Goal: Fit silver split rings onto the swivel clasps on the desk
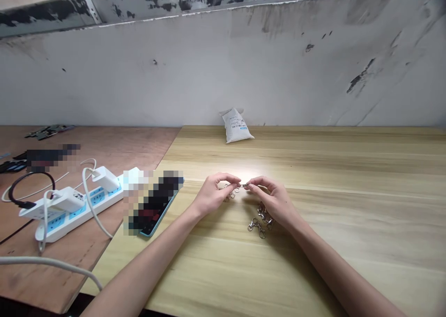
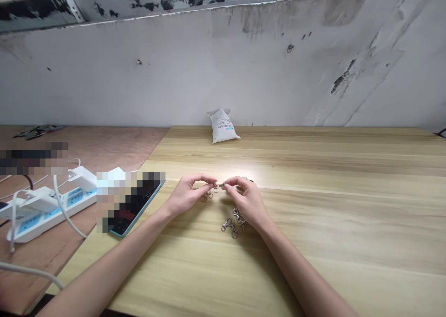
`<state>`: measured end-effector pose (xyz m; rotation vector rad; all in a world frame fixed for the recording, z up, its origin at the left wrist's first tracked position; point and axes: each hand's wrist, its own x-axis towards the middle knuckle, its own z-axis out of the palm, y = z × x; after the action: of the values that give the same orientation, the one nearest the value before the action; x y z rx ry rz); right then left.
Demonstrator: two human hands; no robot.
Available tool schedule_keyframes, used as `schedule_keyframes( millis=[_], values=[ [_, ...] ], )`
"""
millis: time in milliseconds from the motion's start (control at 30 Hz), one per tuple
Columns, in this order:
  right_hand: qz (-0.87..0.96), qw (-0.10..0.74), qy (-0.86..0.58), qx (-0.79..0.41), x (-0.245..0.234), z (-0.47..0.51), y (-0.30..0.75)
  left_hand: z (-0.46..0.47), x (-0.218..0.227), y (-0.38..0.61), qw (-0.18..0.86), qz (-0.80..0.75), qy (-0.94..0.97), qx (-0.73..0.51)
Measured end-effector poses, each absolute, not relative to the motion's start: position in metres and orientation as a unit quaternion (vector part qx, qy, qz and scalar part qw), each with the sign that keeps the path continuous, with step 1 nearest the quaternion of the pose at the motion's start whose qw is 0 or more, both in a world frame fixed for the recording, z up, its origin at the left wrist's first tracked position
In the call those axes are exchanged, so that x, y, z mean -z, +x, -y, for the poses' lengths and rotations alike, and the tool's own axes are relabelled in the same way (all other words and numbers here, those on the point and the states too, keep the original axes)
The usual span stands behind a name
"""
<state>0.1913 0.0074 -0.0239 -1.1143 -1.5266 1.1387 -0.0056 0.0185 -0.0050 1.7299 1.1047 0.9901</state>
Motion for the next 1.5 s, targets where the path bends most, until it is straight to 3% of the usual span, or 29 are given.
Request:
schedule_keyframes(
  millis=[267, 500, 833, 1100, 1500],
  values=[
    [0.551, 0.477, -0.401, -0.555, 0.016, -0.001, 0.182, -0.019, 0.01, -0.005, 0.397, -0.458, 0.683, -0.408],
    [0.508, 0.477, -0.362, -0.62, 0.021, 0.0, 0.182, -0.015, 0.01, -0.002, 0.268, -0.451, 0.722, -0.451],
    [0.51, 0.481, -0.342, -0.626, 0.018, 0.002, 0.179, -0.013, 0.01, 0.0, 0.179, -0.426, 0.746, -0.479],
    [0.504, 0.481, -0.329, -0.637, 0.021, 0.001, 0.182, -0.016, 0.006, -0.003, 0.215, -0.477, 0.708, -0.474],
    [0.448, 0.505, -0.315, -0.668, 0.012, 0.002, 0.182, -0.011, 0.008, -0.001, 0.104, -0.456, 0.77, -0.434]
  ],
)
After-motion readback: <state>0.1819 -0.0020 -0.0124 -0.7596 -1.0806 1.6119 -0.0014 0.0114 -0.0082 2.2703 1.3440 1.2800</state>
